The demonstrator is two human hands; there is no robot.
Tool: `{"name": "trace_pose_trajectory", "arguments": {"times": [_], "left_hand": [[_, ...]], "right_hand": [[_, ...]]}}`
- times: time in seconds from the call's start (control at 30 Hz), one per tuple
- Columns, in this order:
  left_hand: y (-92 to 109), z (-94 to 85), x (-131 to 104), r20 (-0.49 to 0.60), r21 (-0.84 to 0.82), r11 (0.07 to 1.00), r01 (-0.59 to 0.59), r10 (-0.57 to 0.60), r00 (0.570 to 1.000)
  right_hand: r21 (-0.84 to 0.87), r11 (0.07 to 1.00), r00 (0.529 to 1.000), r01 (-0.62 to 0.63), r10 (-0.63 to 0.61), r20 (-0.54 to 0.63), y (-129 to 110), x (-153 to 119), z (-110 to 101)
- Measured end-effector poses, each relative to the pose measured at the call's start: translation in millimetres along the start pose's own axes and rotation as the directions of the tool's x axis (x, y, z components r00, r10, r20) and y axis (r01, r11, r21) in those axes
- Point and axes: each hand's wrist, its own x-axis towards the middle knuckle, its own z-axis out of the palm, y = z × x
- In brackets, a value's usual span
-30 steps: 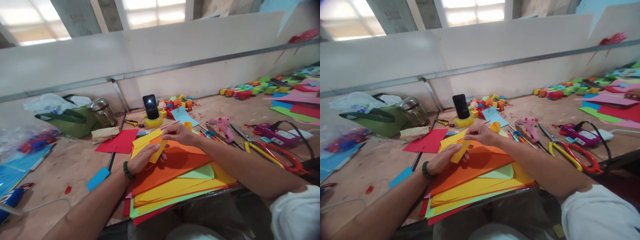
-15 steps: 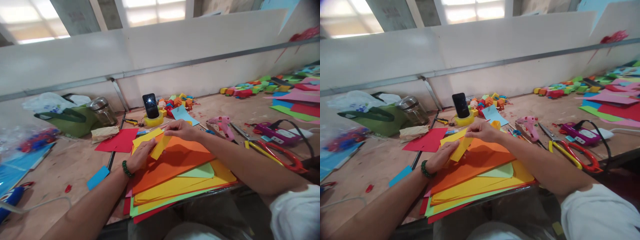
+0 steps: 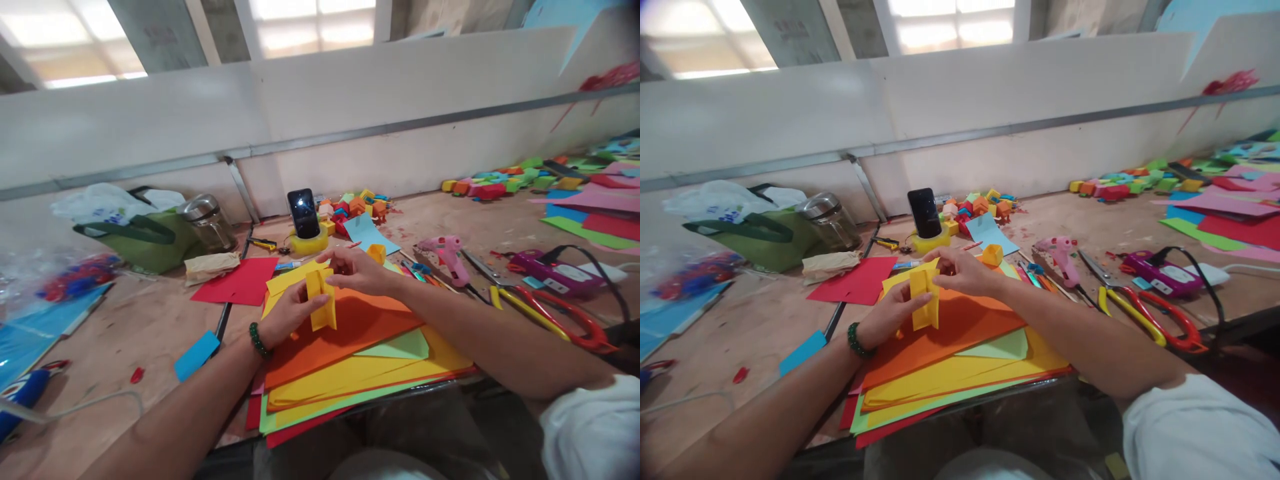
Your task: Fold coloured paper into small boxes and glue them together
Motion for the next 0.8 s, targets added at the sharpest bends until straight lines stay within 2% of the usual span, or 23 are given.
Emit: {"name": "trace_pose_trajectory", "arguments": {"times": [0.1, 0.27, 0.43, 0.5, 0.6, 0.8], "left_hand": [[-4, -0.5, 2, -0.035, -0.025, 1.000, -0.004, 0.004, 0.999], [-8, -1.4, 3, -0.088, -0.115, 0.993, 0.013, -0.023, 0.996], [-6, -1.0, 4, -0.208, -0.169, 0.985, -0.023, -0.013, 0.978], [-5, -0.8, 4, -0.222, -0.191, 0.981, -0.025, -0.018, 0.975], [-2, -0.7, 3, -0.218, -0.199, 0.980, -0.025, -0.019, 0.976], [0, 1.0, 4, -0.202, -0.244, 0.969, -0.040, -0.010, 0.979]], "right_hand": [[0.006, 1.000, 0.999, -0.029, 0.029, -0.016, 3, 1, 1], [0.083, 0.995, 0.989, -0.061, 0.072, -0.130, 7, 2, 6], [0.040, 0.992, 0.992, -0.121, 0.122, -0.025, 5, 0, 13], [0.037, 0.990, 0.990, -0.139, 0.139, 0.007, 5, 0, 13], [0.039, 0.986, 0.986, -0.164, 0.164, -0.010, 6, 1, 12], [0.235, 0.946, 0.974, -0.221, 0.224, 0.015, 8, 3, 15]]}}
